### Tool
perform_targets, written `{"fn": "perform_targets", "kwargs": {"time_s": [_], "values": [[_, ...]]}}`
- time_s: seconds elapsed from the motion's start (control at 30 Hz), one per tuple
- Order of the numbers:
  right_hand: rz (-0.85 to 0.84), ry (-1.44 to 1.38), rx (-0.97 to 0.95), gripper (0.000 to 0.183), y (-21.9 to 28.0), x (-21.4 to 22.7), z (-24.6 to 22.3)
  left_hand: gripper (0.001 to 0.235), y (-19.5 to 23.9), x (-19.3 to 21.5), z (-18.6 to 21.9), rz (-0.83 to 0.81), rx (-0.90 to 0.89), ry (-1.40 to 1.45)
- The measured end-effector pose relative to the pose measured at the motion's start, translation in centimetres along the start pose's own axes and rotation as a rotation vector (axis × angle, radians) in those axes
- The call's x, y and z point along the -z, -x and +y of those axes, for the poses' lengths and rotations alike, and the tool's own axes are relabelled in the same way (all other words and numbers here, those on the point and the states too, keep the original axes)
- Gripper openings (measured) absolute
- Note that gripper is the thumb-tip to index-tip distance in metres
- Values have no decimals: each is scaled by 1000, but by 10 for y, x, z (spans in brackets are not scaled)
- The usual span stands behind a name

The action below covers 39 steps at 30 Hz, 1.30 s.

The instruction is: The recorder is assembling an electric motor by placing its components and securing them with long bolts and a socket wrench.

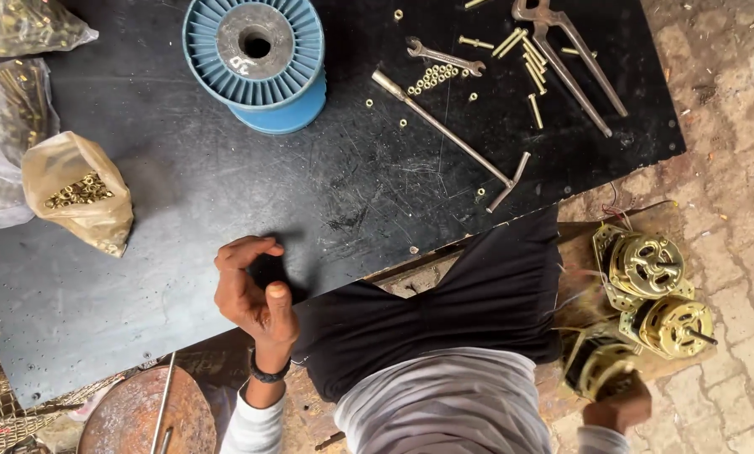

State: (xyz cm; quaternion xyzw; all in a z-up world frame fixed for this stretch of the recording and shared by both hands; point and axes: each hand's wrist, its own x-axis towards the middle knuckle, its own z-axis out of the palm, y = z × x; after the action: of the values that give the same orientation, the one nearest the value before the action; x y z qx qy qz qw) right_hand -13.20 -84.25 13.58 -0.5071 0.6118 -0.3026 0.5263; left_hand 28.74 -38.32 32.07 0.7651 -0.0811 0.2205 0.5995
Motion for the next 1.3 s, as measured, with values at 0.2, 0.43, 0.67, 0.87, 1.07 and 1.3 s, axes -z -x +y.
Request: {"fn": "perform_targets", "kwargs": {"time_s": [0.2,0.43,0.67,0.87,1.07,1.3], "values": [[344,149,341,43,-25,5,65,55,-5,3,7,-39,-10,-95],[367,83,191,53,-55,2,46,43,-3,0,6,-40,43,-105],[-29,596,224,50,-54,37,19,38,-6,-1,9,-91,58,-125],[-342,1139,537,53,-88,74,30,32,-3,-2,6,-73,115,-166],[245,525,496,56,-31,-28,-47,24,-5,-3,7,-43,149,-176],[-423,346,1194,28,31,-216,-269,23,-6,-4,8,-79,135,-193]]}}
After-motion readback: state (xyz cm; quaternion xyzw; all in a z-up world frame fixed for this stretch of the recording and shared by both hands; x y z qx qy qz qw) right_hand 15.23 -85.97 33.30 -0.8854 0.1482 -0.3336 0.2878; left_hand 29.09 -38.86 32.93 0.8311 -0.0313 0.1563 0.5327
